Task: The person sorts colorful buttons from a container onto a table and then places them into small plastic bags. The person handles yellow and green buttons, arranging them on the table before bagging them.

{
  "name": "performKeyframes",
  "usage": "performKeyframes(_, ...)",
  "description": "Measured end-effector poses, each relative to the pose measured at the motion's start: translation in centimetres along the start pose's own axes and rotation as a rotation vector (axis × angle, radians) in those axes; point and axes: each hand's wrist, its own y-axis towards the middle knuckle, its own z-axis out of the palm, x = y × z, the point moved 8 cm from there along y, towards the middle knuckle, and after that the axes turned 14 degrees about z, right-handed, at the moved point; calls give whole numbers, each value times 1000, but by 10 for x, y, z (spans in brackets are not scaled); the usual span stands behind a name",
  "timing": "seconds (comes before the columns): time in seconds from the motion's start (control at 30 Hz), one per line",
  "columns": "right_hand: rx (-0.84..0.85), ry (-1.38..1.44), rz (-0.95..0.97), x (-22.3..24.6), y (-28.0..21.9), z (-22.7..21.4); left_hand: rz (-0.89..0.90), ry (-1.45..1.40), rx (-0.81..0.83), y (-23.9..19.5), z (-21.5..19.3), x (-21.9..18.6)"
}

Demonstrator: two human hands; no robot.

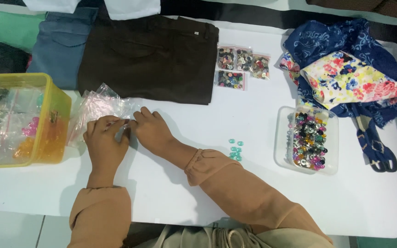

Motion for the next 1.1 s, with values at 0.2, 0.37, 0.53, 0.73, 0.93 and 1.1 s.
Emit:
performKeyframes(0.2, -97, 5, -34, -6, -11, -14, 92, 47, -28, 8, -17, -28)
performKeyframes(0.37, -108, 278, 50, -37, -24, -77, 208, -148, -182, 22, -26, -48)
performKeyframes(0.53, -211, 511, 122, -81, -51, -131, 256, -552, -214, 52, -23, -86)
performKeyframes(0.73, -282, 656, 234, -143, -92, -182, 432, -704, -215, 85, -16, -145)
performKeyframes(0.93, -111, 534, 503, -209, -139, -181, 470, -208, -402, 93, -14, -165)
performKeyframes(1.1, 249, 394, 527, -205, -154, -154, 477, 134, -440, 89, 1, -143)
